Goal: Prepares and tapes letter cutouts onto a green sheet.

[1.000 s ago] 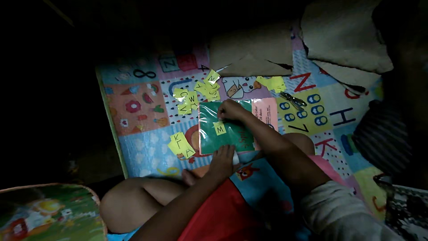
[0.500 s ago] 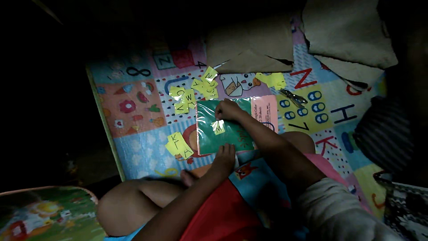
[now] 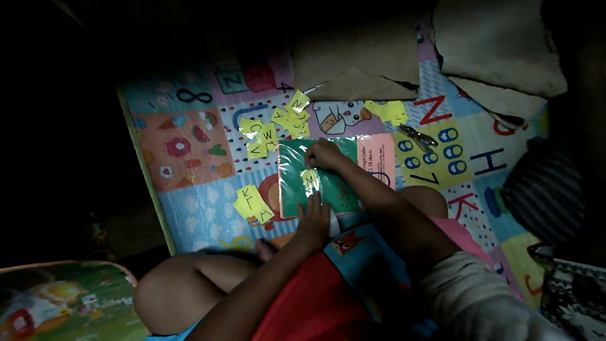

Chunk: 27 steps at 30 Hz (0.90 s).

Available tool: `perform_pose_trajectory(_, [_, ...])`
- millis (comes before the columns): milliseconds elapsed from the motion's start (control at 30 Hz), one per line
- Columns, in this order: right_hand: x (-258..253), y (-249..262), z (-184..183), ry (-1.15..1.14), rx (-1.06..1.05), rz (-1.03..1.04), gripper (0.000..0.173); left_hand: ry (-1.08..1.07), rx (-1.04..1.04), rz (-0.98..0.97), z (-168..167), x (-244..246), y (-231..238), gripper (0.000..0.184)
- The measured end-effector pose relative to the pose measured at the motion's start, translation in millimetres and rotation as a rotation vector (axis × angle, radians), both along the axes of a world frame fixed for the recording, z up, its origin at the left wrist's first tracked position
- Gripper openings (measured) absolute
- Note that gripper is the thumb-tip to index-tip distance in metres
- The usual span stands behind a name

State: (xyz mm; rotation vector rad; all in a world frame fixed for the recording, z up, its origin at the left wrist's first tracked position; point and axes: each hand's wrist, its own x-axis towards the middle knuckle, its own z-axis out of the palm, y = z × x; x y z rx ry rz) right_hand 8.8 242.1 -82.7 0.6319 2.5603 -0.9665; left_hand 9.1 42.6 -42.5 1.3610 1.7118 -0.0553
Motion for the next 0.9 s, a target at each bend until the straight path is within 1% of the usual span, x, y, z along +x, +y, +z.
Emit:
perform_pose_trajectory(167, [-1.5,2.6,-2.3,-0.010,-0.012,0.011,0.018,0.003,-0.029,0.009,2.9,-0.2,1.8,0.081])
perform_pose_trajectory(333, [-1.9,1.2,-3.8,-0.004,-0.019,0.002,0.016,-0.020,-0.042,0.031,-0.2,-2.2,3.9,0.087])
perform_pose_trajectory(500, [-2.6,2.0,-9.5,0.020,-0.042,0.004,0.016,-0.052,-0.010,0.040,-3.2,-6.1,5.0,0.091])
perform_pose_trajectory(900, [-3.5,4.0,-15.7,0.020,-0.035,-0.015,0.016,-0.031,0.029,0.048,-7.2,-7.4,6.0,0.090])
